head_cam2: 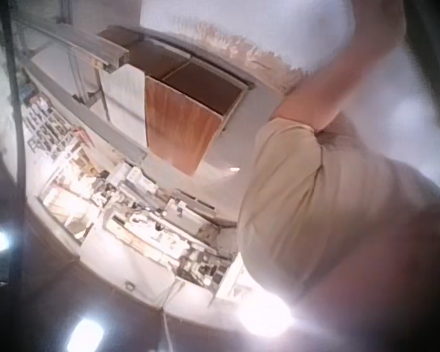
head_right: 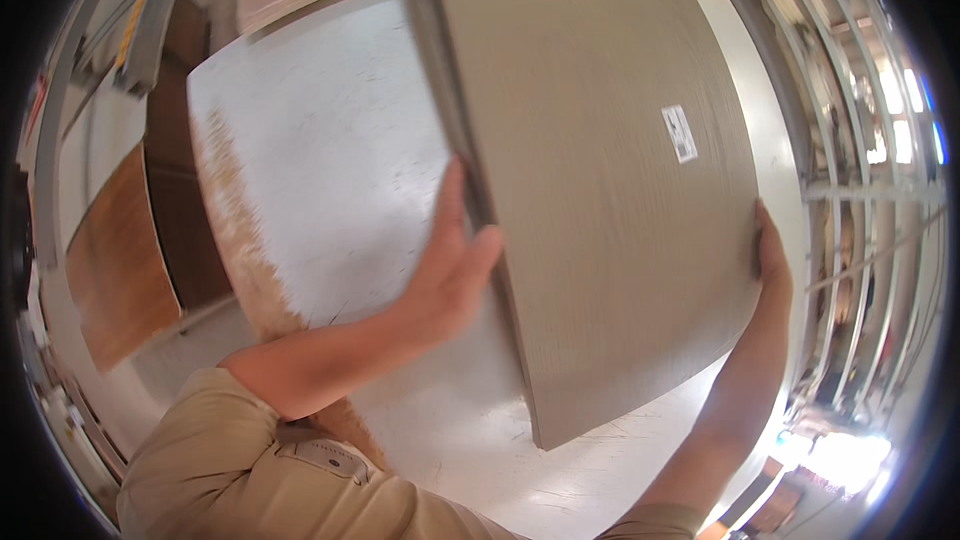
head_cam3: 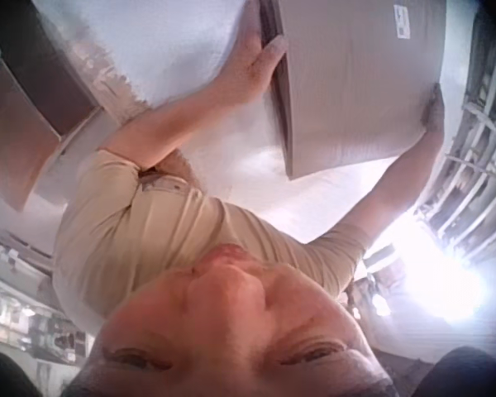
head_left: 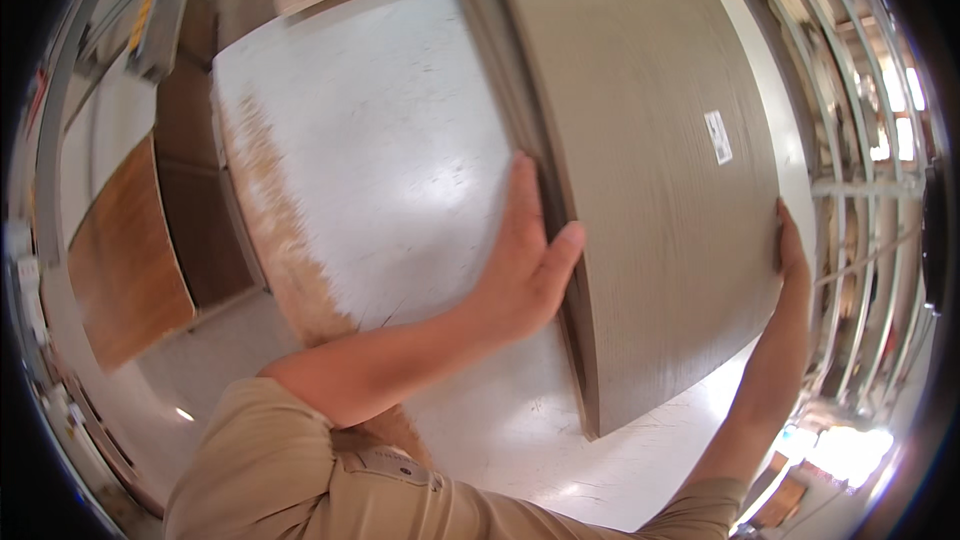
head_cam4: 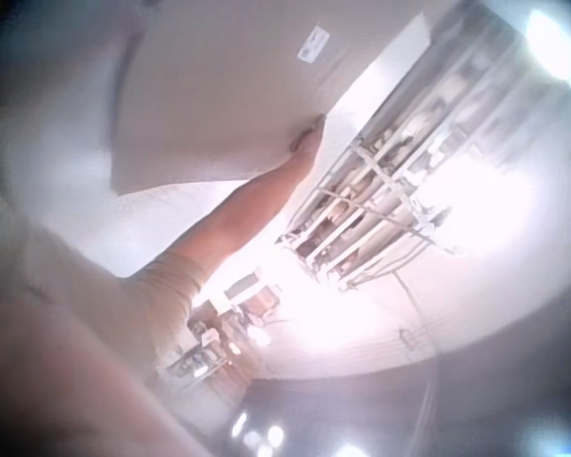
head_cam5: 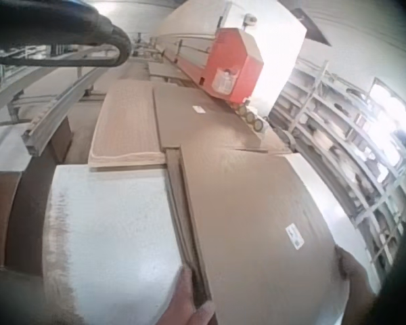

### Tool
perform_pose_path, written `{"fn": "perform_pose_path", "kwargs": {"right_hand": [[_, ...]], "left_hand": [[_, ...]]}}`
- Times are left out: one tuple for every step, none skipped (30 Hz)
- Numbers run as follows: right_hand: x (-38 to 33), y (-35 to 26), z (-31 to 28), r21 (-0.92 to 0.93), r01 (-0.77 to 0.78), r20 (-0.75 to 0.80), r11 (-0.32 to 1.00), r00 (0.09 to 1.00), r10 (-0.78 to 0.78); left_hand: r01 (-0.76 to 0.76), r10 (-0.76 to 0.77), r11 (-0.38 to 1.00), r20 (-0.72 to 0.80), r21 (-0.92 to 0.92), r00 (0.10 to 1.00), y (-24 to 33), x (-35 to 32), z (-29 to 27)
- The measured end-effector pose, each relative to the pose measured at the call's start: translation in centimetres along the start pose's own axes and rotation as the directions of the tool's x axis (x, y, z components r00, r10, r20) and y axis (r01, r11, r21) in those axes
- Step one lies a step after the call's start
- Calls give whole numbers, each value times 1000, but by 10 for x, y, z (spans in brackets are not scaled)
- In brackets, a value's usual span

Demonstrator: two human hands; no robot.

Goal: The person repeatedly picks up flat rectangular panels from a workbench and stacks them on the floor. The person handles the panels one at a time, placing them in a growing pile.

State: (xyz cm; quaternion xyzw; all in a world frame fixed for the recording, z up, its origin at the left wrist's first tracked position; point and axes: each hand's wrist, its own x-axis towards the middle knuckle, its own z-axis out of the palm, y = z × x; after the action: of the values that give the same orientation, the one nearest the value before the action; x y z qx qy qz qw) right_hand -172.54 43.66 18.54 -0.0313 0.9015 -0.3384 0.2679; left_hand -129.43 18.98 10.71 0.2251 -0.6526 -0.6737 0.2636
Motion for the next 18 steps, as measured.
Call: {"fn": "perform_pose_path", "kwargs": {"right_hand": [[-15, 4, 7, 23, -25, 38, 999, 999, 24], [-23, 2, 18, 32, -6, 56, 999, 998, 5], [-34, 11, 29, 35, 20, 67, 999, 997, -22], [-53, 23, 33, 42, 38, 69, 998, 997, -41], [-70, 34, 38, 31, 21, 26, 999, 999, -21], [-88, 41, 41, 10, 3, 17, 1000, 1000, -4], [-105, 49, 44, -2, -52, -45, 999, 998, 52], [-126, 60, 49, 21, -42, 4, 999, 999, 41], [-141, 67, 48, 47, -20, 18, 999, 1000, 19], [-162, 79, 55, 80, 2, 22, 997, 1000, -4], [-180, 92, 58, 104, -4, 5, 995, 1000, 3], [-201, 104, 57, 131, -57, 25, 990, 998, 54], [-220, 120, 57, 99, -47, 5, 994, 999, 46], [-240, 139, 58, 70, -45, -28, 997, 999, 47], [-263, 158, 59, 45, -46, -63, 998, 997, 49], [-282, 179, 54, 52, -88, -64, 995, 994, 91], [-305, 205, 53, 72, -130, -68, 989, 989, 134], [-331, 228, 46, 93, -168, -73, 981, 982, 175]], "left_hand": [[62, -60, 997, -46, 39, 997, -1, -13, 8], [55, -53, 998, -101, 10, 993, 0, -15, 13], [24, -21, 1000, -160, 12, 987, -3, -26, 14], [-6, 8, 1000, -207, 13, 978, -2, -36, 15], [6, -9, 1000, -219, -14, 976, -6, -46, 12], [11, -31, 997, -254, -77, 967, -7, -57, 5], [6, -22, 998, -263, -62, 964, -7, -67, -1], [-12, 0, 999, -268, -44, 963, -9, -81, -9], [-29, 23, 999, -265, -19, 964, -8, -89, -12], [-35, 25, 999, -261, -34, 965, -8, -100, -20], [-29, 15, 998, -248, -54, 969, -7, -109, -24], [-27, 6, 996, -237, -86, 972, -6, -123, -26], [-2, -16, 997, -211, -82, 977, -6, -135, -26], [13, -29, 996, -185, -85, 982, -7, -147, -26], [15, -28, 996, -163, -85, 986, -9, -161, -27], [38, -46, 997, -110, -73, 993, -9, -171, -24], [42, -45, 998, -56, -54, 997, -12, -183, -23], [43, -43, 998, -3, -44, 999, -12, -196, -20]]}}
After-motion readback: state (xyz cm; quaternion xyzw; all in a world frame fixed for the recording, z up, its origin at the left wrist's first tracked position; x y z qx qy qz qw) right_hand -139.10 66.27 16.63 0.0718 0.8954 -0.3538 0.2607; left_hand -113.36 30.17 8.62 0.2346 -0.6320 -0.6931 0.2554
